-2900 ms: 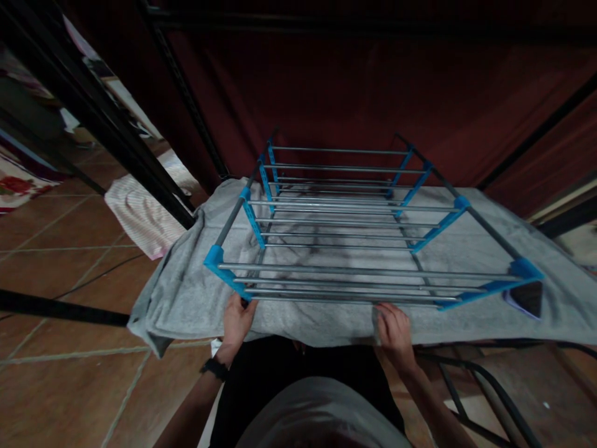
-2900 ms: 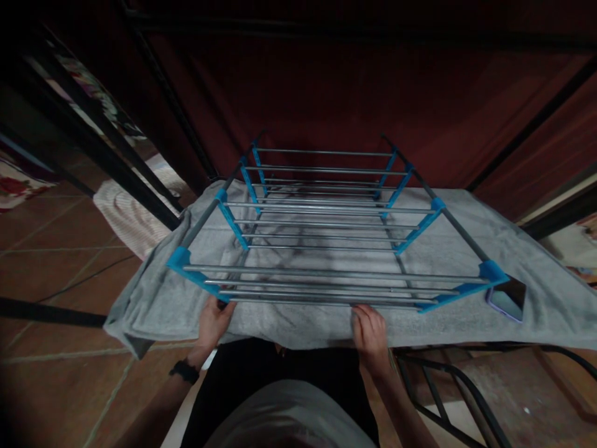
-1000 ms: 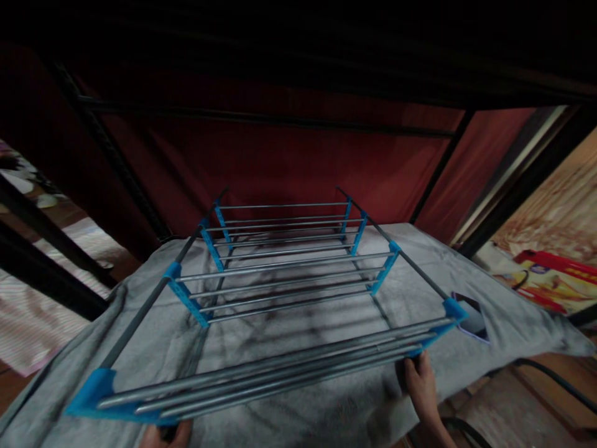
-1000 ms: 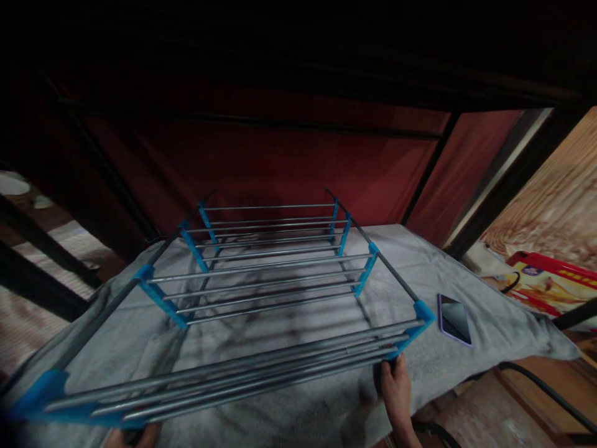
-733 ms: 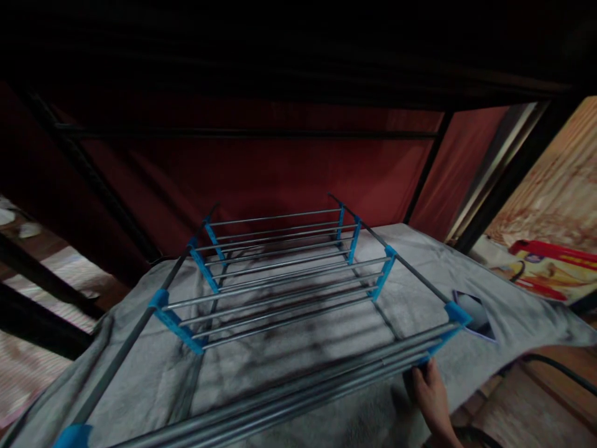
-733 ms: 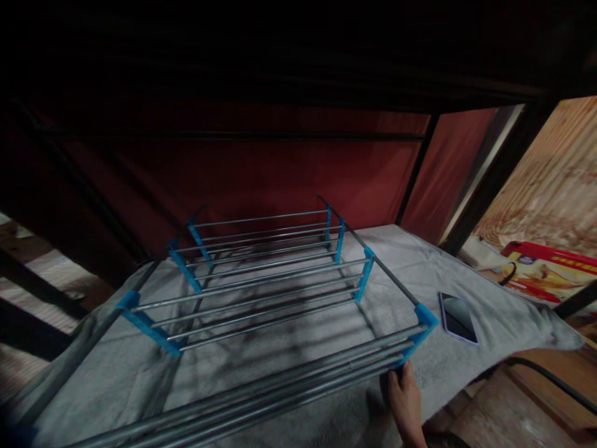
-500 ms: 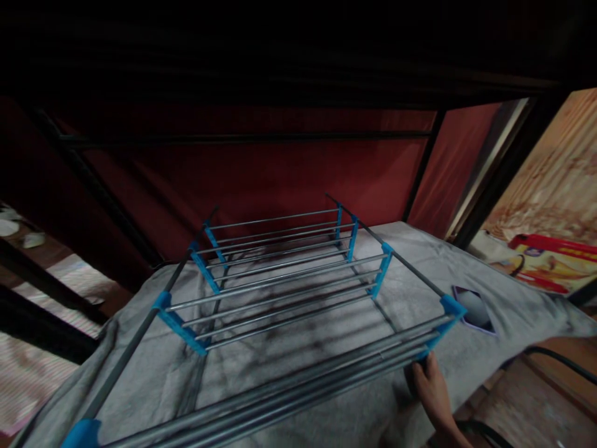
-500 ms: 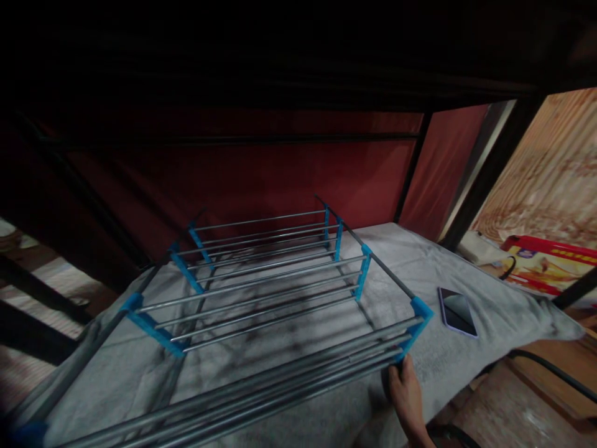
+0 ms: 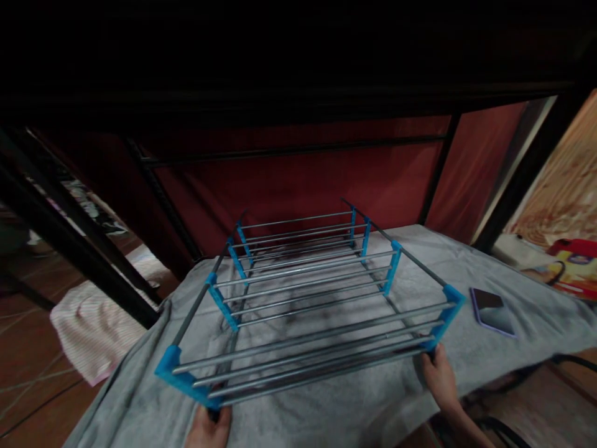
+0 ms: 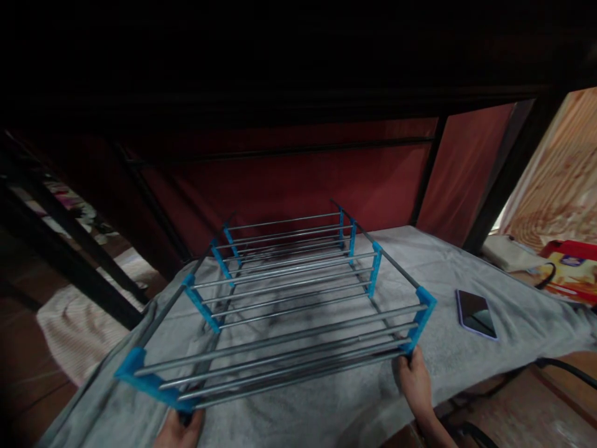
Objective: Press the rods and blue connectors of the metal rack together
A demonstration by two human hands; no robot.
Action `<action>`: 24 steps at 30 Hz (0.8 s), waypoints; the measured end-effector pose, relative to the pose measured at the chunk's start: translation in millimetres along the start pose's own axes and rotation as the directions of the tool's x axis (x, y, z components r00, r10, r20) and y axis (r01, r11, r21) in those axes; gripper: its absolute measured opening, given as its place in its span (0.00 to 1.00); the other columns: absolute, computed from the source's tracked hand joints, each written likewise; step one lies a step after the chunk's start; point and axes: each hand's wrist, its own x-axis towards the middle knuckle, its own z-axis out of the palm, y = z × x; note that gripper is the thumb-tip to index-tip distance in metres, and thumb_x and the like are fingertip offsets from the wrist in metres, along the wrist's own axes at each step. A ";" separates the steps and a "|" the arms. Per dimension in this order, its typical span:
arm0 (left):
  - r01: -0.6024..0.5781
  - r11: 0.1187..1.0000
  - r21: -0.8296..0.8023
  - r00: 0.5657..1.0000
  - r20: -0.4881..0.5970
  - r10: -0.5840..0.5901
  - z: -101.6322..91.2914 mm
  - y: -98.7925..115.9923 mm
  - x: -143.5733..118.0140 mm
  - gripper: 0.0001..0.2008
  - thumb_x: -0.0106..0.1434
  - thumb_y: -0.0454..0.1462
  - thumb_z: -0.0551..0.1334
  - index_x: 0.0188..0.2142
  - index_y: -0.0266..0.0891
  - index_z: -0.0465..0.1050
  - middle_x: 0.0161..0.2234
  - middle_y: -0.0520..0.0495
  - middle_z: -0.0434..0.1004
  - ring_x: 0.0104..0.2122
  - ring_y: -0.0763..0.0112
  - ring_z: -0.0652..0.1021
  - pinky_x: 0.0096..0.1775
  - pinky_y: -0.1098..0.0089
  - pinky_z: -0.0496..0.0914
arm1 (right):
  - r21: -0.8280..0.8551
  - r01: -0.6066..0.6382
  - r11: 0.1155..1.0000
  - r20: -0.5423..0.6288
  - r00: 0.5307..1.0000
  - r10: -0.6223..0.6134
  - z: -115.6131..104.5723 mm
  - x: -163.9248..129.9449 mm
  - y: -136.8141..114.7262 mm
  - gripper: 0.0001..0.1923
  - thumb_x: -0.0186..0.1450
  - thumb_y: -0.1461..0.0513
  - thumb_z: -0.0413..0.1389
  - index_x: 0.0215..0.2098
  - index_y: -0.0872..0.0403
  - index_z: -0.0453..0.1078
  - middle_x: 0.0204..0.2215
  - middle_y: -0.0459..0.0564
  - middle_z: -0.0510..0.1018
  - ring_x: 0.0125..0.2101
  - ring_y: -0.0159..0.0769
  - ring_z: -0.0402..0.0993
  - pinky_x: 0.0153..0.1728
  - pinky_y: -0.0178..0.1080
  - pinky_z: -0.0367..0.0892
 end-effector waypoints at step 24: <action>-0.098 0.995 -0.011 0.990 0.098 0.099 -4.5 -6.9 4.8 0.21 0.57 0.55 0.57 0.39 0.42 0.67 0.34 0.42 0.77 0.37 0.52 0.79 0.40 0.60 0.70 | -0.047 -0.046 0.998 0.009 0.999 0.047 -7.7 3.2 -23.9 0.22 0.54 0.53 0.47 0.43 0.54 0.66 0.29 0.49 0.73 0.31 0.44 0.70 0.39 0.45 0.65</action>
